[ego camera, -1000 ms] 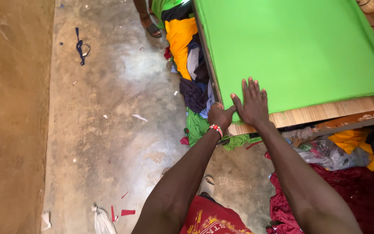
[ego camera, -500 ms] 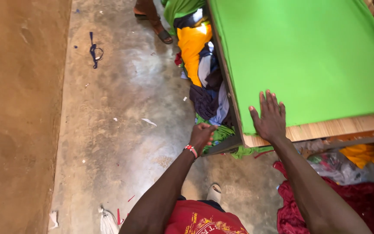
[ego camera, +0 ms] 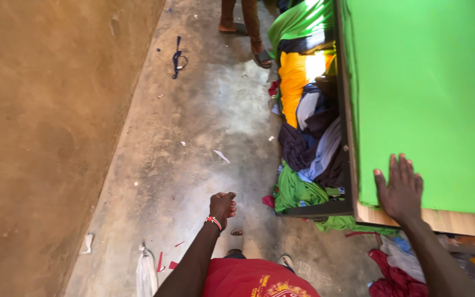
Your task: Spread out green fabric on a table, smooth it, and mark it with tailor's chalk
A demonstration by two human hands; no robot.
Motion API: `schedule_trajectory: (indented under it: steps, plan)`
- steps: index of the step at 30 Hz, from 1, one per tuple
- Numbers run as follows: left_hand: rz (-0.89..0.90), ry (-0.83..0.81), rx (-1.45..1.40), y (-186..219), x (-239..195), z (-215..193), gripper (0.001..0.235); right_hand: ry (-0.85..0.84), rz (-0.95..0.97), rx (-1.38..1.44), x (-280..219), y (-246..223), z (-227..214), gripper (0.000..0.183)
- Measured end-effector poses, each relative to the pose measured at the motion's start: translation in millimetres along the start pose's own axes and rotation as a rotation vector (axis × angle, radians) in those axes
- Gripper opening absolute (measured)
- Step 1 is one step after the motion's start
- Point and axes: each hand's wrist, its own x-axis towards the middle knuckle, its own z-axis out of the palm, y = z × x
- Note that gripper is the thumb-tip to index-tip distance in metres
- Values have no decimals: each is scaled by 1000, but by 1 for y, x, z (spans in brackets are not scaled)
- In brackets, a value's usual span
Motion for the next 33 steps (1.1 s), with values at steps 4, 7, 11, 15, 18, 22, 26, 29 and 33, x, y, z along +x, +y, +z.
schedule_trajectory:
  steps: [4, 7, 11, 15, 18, 22, 26, 29, 33]
  plan:
    - [-44, 8, -88, 0, -7, -26, 17, -29, 5, 25, -2, -1, -2, 90]
    - [-36, 5, -111, -6, 3, -39, 16, -37, 11, 13, 0, 1, -2, 89]
    - [-31, 11, -132, -3, 17, -52, 16, 14, -6, 3, 11, 12, 4, 88]
    - [4, 26, -108, 13, 8, -61, 16, 34, -38, -41, 31, 11, 9, 75]
    - [27, 31, -102, 21, 8, -65, 16, 111, -76, 99, 23, -62, -11, 55]
    - [72, 23, -107, 38, -4, -68, 20, 66, -108, 630, 25, -140, 9, 36]
    - [153, 62, -31, 57, -5, -72, 31, -81, -63, 885, 33, -203, 45, 40]
    - [225, 46, -100, 98, -43, -77, 37, -201, 40, 1115, 39, -248, 59, 47]
    - [356, -108, -336, 174, -113, -86, 74, -529, 170, 1590, 46, -314, 26, 77]
